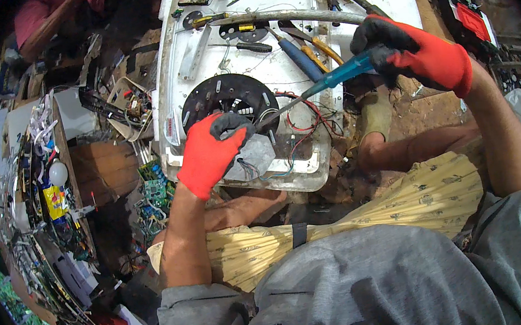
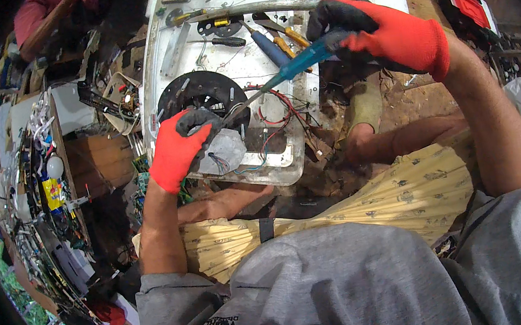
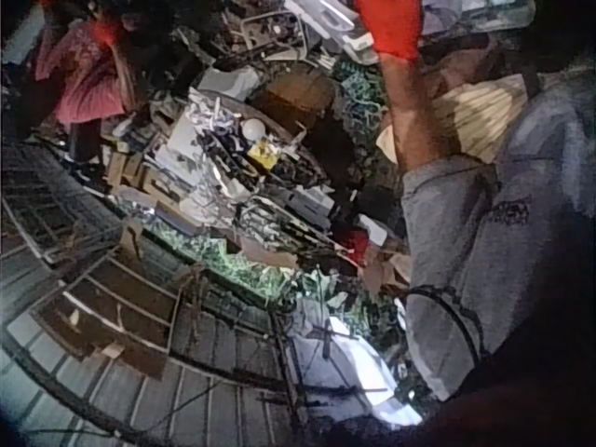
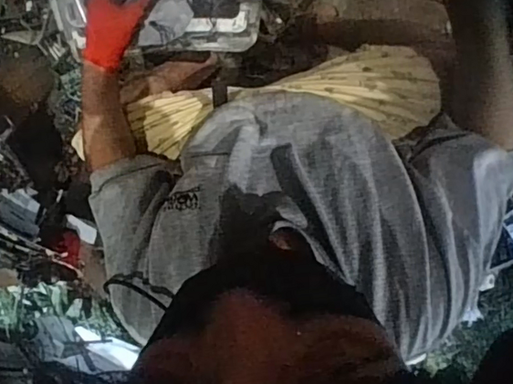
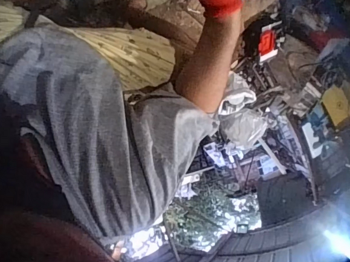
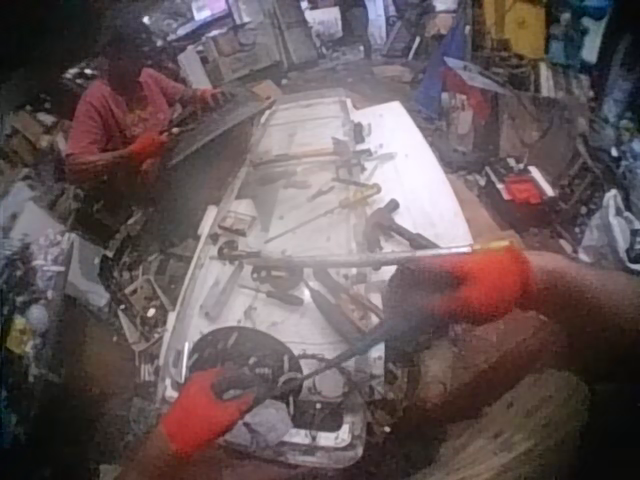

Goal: The person uses a screwdriver to manipulate and adjust a small electronic component with wires. They repeatedly probe and adjust parts of the component while seated on the floor in a cluttered workshop.

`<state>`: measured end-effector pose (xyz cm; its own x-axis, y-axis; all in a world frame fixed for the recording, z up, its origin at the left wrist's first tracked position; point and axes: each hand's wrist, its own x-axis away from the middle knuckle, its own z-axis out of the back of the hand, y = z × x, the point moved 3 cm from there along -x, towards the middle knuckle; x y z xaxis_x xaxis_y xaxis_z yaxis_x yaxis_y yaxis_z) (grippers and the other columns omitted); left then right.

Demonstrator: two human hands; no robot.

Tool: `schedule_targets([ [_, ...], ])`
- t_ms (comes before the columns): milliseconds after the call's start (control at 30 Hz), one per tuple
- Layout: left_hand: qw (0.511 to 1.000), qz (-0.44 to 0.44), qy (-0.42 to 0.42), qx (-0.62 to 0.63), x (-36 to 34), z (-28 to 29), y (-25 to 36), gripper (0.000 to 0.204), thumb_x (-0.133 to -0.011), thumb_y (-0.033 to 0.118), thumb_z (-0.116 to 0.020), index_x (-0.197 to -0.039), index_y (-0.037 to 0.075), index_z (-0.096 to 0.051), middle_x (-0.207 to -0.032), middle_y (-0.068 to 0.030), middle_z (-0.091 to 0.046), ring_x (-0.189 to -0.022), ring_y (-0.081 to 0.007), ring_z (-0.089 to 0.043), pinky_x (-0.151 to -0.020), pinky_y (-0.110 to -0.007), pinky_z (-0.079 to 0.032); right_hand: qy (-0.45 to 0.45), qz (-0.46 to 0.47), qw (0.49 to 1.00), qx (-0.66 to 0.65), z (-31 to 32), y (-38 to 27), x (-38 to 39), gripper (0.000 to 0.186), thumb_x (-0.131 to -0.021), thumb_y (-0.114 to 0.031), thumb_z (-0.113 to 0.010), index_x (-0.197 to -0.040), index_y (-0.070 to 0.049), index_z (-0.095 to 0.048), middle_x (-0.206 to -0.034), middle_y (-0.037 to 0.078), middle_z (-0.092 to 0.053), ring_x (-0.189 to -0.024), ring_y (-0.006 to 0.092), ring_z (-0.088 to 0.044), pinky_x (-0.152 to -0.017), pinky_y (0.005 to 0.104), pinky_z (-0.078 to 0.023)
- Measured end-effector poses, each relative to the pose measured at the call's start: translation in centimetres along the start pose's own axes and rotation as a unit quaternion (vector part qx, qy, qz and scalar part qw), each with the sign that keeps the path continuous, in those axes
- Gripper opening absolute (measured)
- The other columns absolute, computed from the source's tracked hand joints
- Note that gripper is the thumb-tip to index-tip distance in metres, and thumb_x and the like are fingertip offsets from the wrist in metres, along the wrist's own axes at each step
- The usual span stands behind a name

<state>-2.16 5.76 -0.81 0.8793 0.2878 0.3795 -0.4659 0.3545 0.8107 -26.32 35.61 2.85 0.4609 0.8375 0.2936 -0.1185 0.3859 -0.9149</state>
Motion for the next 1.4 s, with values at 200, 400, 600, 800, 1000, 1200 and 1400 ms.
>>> schedule_targets([
  [200,0.999,-0.024,0.001,-0.034,-0.2,0.0,-0.8,0.021,-0.088,0.013,-0.073,-0.105,0.0,-0.072,-0.086,-0.0004,-0.071,-0.068,-0.0058,-0.057,-0.06,-0.024,-0.047,0.03,0.004,0.999,-0.028,-1.0,-0.5,-0.3,0.055,-0.096,-0.02,-0.065,-0.147,-0.008,-0.048,-0.115,0.001,-0.067,-0.101,0.0099,-0.059,-0.087,0.0269,-0.05],
  [400,0.999,-0.004,0.026,-0.027,-0.7,-0.1,-0.7,0.022,-0.087,0.015,-0.073,-0.101,-0.002,-0.072,-0.084,-0.0068,-0.072,-0.069,-0.0124,-0.062,-0.066,-0.029,-0.051,0.024,0.059,0.998,-0.007,-0.4,0.4,0.0,0.056,-0.094,-0.019,-0.069,-0.145,-0.006,-0.05,-0.119,0.003,-0.065,-0.101,0.0074,-0.057,-0.085,0.0264,-0.049],
  [600,0.998,0.03,0.037,0.032,-0.9,0.6,-0.8,0.021,-0.092,0.015,-0.069,-0.104,-0.002,-0.072,-0.084,-0.0015,-0.071,-0.071,-0.009,-0.058,-0.065,-0.027,-0.049,-0.005,0.087,0.996,-0.008,-0.4,0.3,-0.7,0.055,-0.091,-0.008,-0.065,-0.143,-0.007,-0.05,-0.12,0.001,-0.063,-0.1,0.0079,-0.057,-0.085,0.0256,-0.05],
  [800,0.993,0.004,0.068,0.092,-1.3,0.3,-1.0,0.025,-0.095,0.016,-0.066,-0.114,-0.001,-0.071,-0.095,-0.0018,-0.072,-0.084,-0.0087,-0.06,-0.075,-0.025,-0.049,-0.009,0.052,0.998,-0.03,-0.2,-0.8,-0.6,0.067,-0.088,-0.005,-0.066,-0.151,-0.008,-0.042,-0.12,0.005,-0.064,-0.1,0.0108,-0.06,-0.087,0.0276,-0.052],
  [1000,0.999,-0.001,-0.023,0.033,-1.1,0.7,-0.4,0.027,-0.095,0.011,-0.063,-0.117,-0.002,-0.069,-0.106,-0.0059,-0.073,-0.095,-0.0118,-0.063,-0.088,-0.027,-0.05,0.092,0.07,0.993,-0.032,-0.5,-1.2,0.7,0.047,-0.089,-0.01,-0.067,-0.134,-0.004,-0.056,-0.12,0.005,-0.065,-0.102,0.0116,-0.061,-0.09,0.0285,-0.052],
  [1200,0.997,-0.038,-0.058,0.014,-0.9,0.5,0.3,0.028,-0.094,0.01,-0.061,-0.119,0.0,-0.067,-0.112,-0.006,-0.07,-0.104,-0.0126,-0.061,-0.095,-0.029,-0.048,0.056,0.136,0.979,-0.14,0.5,-1.7,-0.3,0.035,-0.091,-0.014,-0.065,-0.122,0.0,-0.059,-0.11,0.007,-0.068,-0.102,0.0153,-0.065,-0.09,0.0307,-0.052],
  [1400,0.994,-0.072,-0.078,-0.026,-0.9,-0.1,-0.5,0.033,-0.091,0.008,-0.061,-0.122,0.0,-0.065,-0.115,-0.0083,-0.07,-0.107,-0.0159,-0.063,-0.098,-0.031,-0.048,0.147,0.132,0.956,-0.216,-2.7,-4.0,-0.7,0.031,-0.084,-0.016,-0.071,-0.111,-0.002,-0.064,-0.099,0.006,-0.07,-0.09,0.0133,-0.066,-0.077,0.0306,-0.055],
])
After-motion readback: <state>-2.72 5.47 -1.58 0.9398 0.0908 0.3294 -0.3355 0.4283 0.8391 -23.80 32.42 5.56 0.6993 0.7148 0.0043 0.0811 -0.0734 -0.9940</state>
